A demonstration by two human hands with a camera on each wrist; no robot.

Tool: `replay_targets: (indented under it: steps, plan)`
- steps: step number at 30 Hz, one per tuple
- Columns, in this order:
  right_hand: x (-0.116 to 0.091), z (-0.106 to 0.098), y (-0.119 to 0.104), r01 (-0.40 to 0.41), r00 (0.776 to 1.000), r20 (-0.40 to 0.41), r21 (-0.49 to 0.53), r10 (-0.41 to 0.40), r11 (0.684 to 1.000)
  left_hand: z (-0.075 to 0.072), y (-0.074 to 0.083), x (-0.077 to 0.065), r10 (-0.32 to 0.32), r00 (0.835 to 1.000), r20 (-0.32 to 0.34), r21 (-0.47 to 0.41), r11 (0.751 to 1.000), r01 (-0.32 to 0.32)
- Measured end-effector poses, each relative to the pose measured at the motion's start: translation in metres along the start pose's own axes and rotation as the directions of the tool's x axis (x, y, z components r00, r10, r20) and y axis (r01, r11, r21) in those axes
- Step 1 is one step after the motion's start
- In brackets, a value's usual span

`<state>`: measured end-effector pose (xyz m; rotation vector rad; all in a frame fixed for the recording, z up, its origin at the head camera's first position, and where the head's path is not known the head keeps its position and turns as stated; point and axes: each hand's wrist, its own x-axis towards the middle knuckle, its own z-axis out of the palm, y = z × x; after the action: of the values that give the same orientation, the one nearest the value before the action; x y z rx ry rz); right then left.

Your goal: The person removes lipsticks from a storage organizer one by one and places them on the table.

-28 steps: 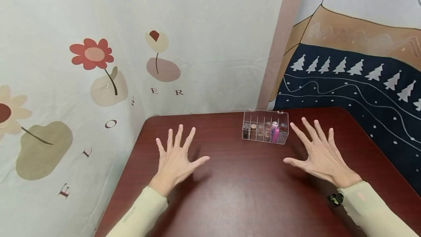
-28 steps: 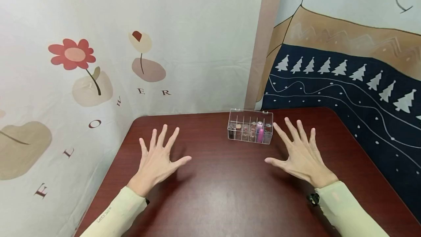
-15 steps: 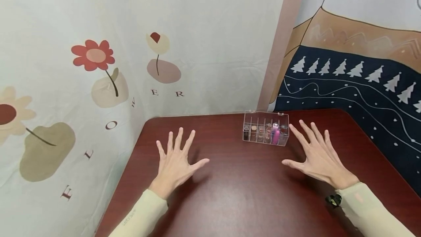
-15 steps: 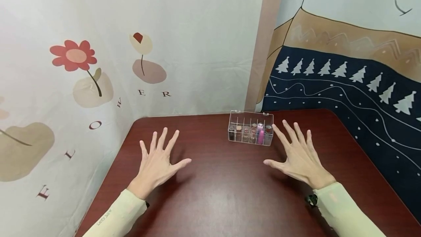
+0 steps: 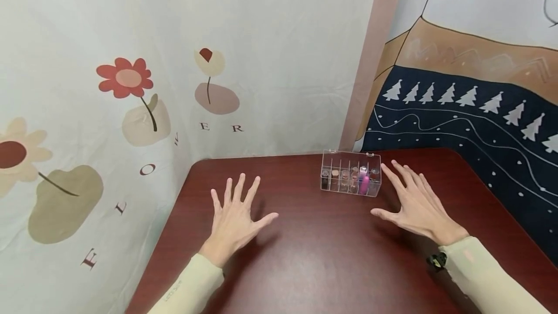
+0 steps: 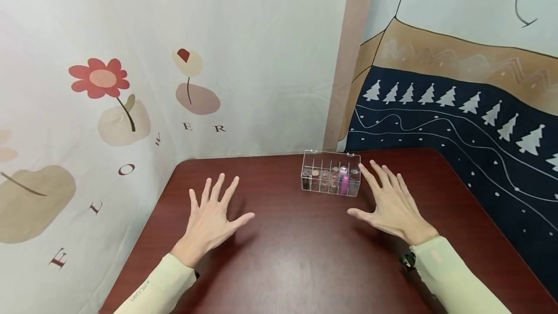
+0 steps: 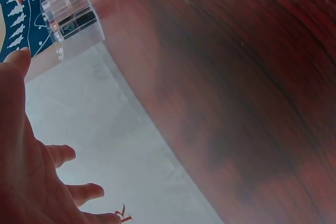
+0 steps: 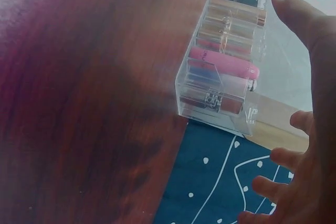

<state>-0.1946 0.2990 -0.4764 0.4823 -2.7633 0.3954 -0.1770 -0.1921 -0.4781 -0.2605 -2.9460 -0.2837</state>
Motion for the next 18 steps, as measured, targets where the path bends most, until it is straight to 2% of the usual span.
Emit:
replay_targets:
  steps: [5, 9, 13, 18]
  plan:
    - [0.007, 0.001, 0.001, 0.02, 1.0, 0.009, -0.006, -0.02, 1.0, 0.0, 0.004, 0.0, 0.019, 1.0, -0.016, -0.011, 1.0, -0.019]
    - [0.015, 0.001, 0.0, 0.007, 0.999, 0.048, 0.004, -0.007, 1.0, 0.0, 0.007, 0.001, 0.026, 1.0, -0.004, -0.015, 1.0, -0.026]
    - [0.025, 0.003, 0.0, -0.02, 0.995, 0.094, 0.044, 0.016, 0.999, 0.001, 0.011, 0.003, 0.04, 0.999, -0.003, -0.015, 0.999, -0.04]
    - [0.038, 0.007, 0.0, -0.037, 0.993, 0.115, 0.103, 0.026, 0.994, 0.003, 0.017, 0.009, 0.086, 0.996, -0.038, -0.01, 0.996, -0.086]
